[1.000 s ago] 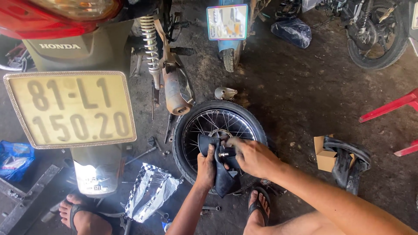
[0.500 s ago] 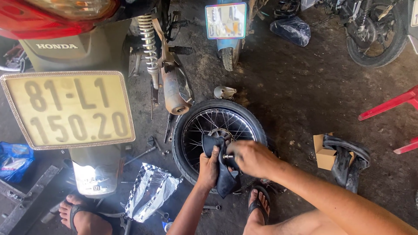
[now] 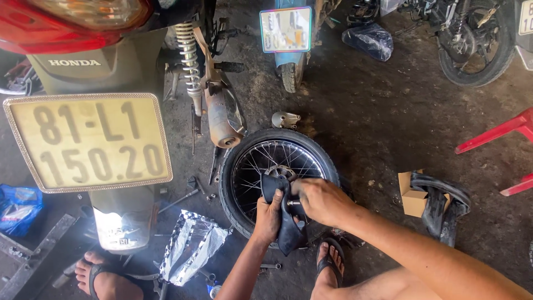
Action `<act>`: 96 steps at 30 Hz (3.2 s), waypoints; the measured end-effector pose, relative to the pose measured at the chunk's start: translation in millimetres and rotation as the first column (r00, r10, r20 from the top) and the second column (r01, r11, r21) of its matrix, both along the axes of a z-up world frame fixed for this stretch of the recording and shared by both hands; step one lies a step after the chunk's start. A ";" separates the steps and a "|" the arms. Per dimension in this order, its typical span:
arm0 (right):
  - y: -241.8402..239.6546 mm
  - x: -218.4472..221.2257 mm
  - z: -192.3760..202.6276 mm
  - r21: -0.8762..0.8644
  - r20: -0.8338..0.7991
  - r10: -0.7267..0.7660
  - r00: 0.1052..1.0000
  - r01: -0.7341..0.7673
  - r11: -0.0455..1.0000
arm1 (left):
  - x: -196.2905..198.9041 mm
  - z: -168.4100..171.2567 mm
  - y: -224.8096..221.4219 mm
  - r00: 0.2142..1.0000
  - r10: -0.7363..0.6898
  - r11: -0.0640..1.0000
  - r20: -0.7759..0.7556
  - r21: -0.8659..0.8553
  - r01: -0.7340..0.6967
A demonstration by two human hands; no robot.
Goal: Replacing or repairing the inner tube of a motorcycle tire.
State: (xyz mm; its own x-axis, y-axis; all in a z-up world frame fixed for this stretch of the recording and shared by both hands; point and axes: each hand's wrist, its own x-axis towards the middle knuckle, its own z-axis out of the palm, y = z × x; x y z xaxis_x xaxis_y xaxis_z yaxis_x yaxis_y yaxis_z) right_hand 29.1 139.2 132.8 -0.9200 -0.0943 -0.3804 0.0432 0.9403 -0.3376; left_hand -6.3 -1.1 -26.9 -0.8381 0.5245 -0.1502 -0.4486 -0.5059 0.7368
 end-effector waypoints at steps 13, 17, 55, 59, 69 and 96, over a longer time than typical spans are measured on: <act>13.0 -1.2 -25.9 0.106 0.033 0.072 0.997 -0.075 0.991 | 2.8 21.2 -5.8 0.999 -0.015 1.000 -0.029 -0.018 0.014; 4.1 1.5 -16.1 -0.112 -0.232 0.059 0.971 -0.087 0.990 | 3.0 19.2 -5.2 1.000 0.008 1.000 -0.014 0.002 -0.008; 8.3 -8.2 -99.6 -0.649 0.260 -0.168 0.951 0.301 0.699 | -25.4 -11.0 -27.2 0.994 -0.027 0.998 -0.104 -0.064 0.020; -7.1 -13.7 -62.0 -0.207 -0.556 0.173 0.813 -0.338 0.918 | -30.7 1.8 -38.1 0.999 -0.041 0.992 -0.028 -0.123 0.038; -26.5 -20.4 -88.5 -0.346 -0.202 -0.142 0.969 0.065 0.936 | -61.3 -21.0 -56.4 0.971 0.076 0.984 -0.226 -0.143 -0.110; -67.9 72.1 -356.0 -0.173 0.150 0.375 0.915 -0.349 0.921 | -68.9 -9.6 -69.2 0.970 -0.037 0.976 0.242 0.217 -0.017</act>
